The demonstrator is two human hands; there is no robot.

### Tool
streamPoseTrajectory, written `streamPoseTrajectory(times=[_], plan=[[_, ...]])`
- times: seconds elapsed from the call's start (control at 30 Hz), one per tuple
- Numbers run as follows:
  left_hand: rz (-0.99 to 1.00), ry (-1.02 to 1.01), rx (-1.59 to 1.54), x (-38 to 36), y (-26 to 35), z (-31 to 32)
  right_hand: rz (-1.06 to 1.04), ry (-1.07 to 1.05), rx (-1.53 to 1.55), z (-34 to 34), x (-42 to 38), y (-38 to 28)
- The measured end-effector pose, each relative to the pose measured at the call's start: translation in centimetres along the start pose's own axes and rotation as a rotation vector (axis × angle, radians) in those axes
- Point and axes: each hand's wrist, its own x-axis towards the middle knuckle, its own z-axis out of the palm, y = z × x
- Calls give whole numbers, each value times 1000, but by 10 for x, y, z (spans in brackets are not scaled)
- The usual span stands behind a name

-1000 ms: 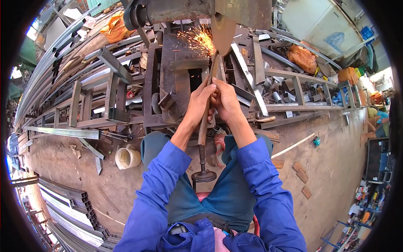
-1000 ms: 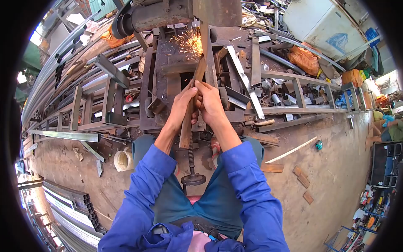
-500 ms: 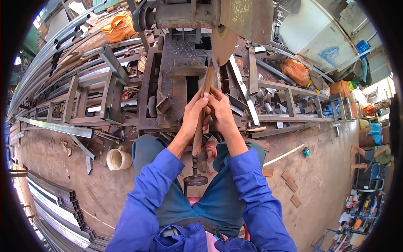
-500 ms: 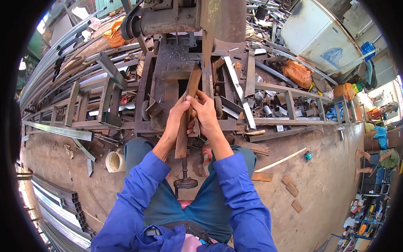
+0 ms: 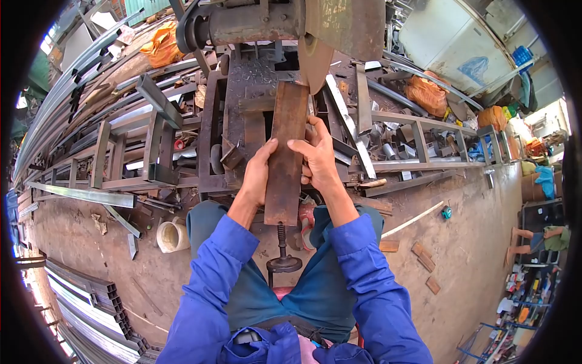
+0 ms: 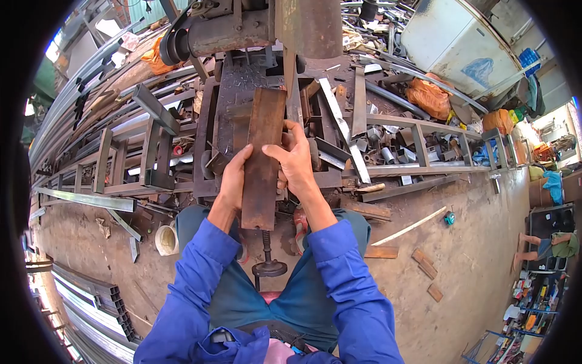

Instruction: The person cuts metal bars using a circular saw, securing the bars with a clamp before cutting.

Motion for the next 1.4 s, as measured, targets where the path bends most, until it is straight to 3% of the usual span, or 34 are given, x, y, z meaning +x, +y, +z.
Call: streamPoseTrajectory(times=[0.1,0.17,0.23,0.3,0.37,0.43,0.5,0.67,1.1,1.17,1.2,1.37,1.4], plan=[[-40,7,-78,5,1,-6,-10,-47,19,6,-2,-4],[-82,-150,-60,5,0,-3,-54,-41,52,5,-1,-4],[-98,-168,-139,5,-4,0,-33,-184,164,-4,0,-6],[-122,-189,-213,7,-11,-1,-110,-178,259,3,-1,-5],[-88,-337,-345,11,-22,-2,-126,-97,249,1,-1,-3],[-139,-328,-417,11,-27,0,-24,-119,277,2,-4,-6],[-112,-423,-444,11,-29,4,-49,-125,247,3,-5,-5],[-147,-385,-458,10,-29,12,-86,-88,244,-2,-3,-1],[-154,-182,-179,10,-12,4,45,-20,277,2,6,11],[-135,43,-67,3,-5,11,85,-38,250,0,9,9],[17,-43,92,-2,1,14,98,-59,236,-5,8,4],[141,-106,407,-15,15,16,185,-139,95,-18,13,-1],[265,-138,545,-16,13,24,158,-110,133,-10,11,-5]])
